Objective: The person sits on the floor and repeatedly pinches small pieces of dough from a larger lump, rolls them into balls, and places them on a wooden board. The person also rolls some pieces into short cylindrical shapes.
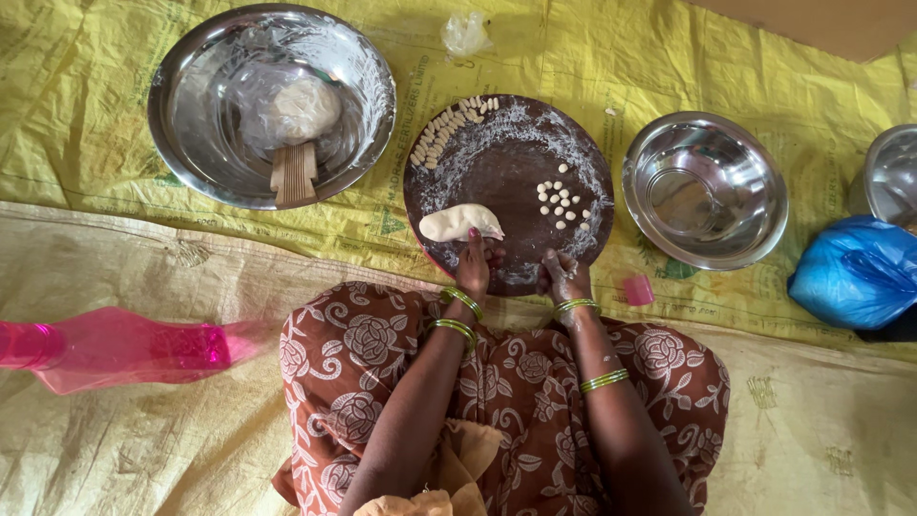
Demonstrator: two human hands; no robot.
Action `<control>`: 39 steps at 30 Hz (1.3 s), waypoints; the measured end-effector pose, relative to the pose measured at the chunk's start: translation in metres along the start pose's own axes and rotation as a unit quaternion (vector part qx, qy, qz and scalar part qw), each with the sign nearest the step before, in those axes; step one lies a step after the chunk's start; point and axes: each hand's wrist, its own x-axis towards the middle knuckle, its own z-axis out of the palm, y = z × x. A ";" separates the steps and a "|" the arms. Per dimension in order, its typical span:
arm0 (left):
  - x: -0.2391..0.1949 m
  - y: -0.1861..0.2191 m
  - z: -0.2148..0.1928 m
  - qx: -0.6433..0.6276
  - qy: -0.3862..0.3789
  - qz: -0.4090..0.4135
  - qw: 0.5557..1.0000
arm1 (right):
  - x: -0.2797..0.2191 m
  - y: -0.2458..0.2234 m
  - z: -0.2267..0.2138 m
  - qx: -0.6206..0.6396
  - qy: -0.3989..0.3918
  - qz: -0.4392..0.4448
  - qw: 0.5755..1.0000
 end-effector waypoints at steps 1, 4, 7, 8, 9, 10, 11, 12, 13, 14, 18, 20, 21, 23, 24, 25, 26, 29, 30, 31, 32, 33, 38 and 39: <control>0.001 -0.001 0.000 -0.006 -0.002 0.001 1.000 | 0.000 0.000 -0.001 -0.009 0.006 0.013 1.000; 0.005 -0.004 0.000 -0.017 -0.005 0.007 1.000 | -0.002 -0.006 0.000 -0.013 0.013 0.045 0.999; 0.006 -0.006 0.000 -0.013 -0.002 0.007 1.000 | -0.008 -0.017 0.005 0.020 -0.002 0.056 0.998; 0.006 -0.006 0.000 -0.011 0.000 0.003 1.000 | -0.010 -0.020 0.007 0.028 -0.009 0.052 0.998; 0.006 -0.006 0.000 -0.008 0.002 -0.001 1.000 | -0.011 -0.022 0.009 0.036 -0.016 0.048 0.998; 0.005 -0.006 0.000 -0.014 0.001 0.001 1.000 | -0.013 -0.023 0.011 0.035 -0.009 0.044 0.998; 0.005 -0.006 0.000 -0.020 0.000 0.003 1.000 | -0.014 -0.023 0.011 0.034 -0.002 0.040 0.999; 0.004 -0.006 0.001 -0.026 -0.001 0.006 1.000 | -0.014 -0.024 0.012 0.032 0.005 0.035 0.999; 0.004 -0.004 0.001 -0.030 -0.002 0.005 1.000 | -0.014 -0.025 0.012 0.036 0.016 0.033 0.999; 0.004 -0.003 0.001 -0.034 -0.003 0.004 0.999 | -0.013 -0.025 0.012 0.040 0.027 0.031 0.998; 0.002 -0.002 0.002 -0.033 -0.008 0.004 0.999 | -0.014 -0.032 0.013 0.134 0.075 0.074 0.985; 0.002 0.000 0.003 -0.040 -0.010 0.002 0.999 | -0.017 -0.040 0.015 0.137 0.060 0.052 0.987; 0.002 0.000 0.003 -0.043 -0.012 0.000 0.999 | -0.019 -0.043 0.017 0.138 0.053 0.042 0.988; 0.001 0.000 0.003 -0.020 -0.011 -0.005 1.000 | -0.025 -0.052 0.017 0.039 0.093 0.013 0.995; 0.001 0.000 0.002 -0.008 -0.011 -0.007 1.000 | -0.025 -0.056 0.016 -0.011 0.112 -0.001 0.994; 0.002 0.000 0.002 -0.014 -0.013 0.000 1.000 | -0.022 -0.062 0.015 -0.092 0.140 -0.027 0.986; 0.003 0.000 0.003 -0.020 -0.015 0.008 1.000 | -0.016 -0.069 0.011 -0.172 0.166 -0.053 0.969; 0.003 -0.006 0.005 -0.037 -0.014 0.024 0.999 | 0.011 -0.089 -0.010 -0.257 0.165 -0.080 0.949; 0.004 -0.007 0.005 -0.043 -0.013 0.029 0.999 | 0.023 -0.095 -0.017 -0.296 0.140 -0.127 0.936; 0.005 -0.007 0.006 -0.042 -0.014 0.028 0.999 | 0.034 -0.100 -0.025 -0.334 0.114 -0.173 0.919; 0.006 -0.007 0.006 -0.042 -0.016 0.027 0.999 | 0.042 -0.100 -0.029 -0.371 0.088 -0.219 0.898; 0.007 -0.008 0.008 -0.042 -0.017 0.025 0.999 | 0.048 -0.097 -0.033 -0.421 0.092 -0.247 0.868; 0.012 -0.012 0.011 -0.053 -0.020 0.009 0.998 | 0.052 -0.072 -0.040 -0.597 0.142 -0.239 0.753; 0.013 -0.013 0.011 -0.055 -0.019 0.015 0.998 | 0.052 -0.066 -0.038 -0.591 0.146 -0.234 0.758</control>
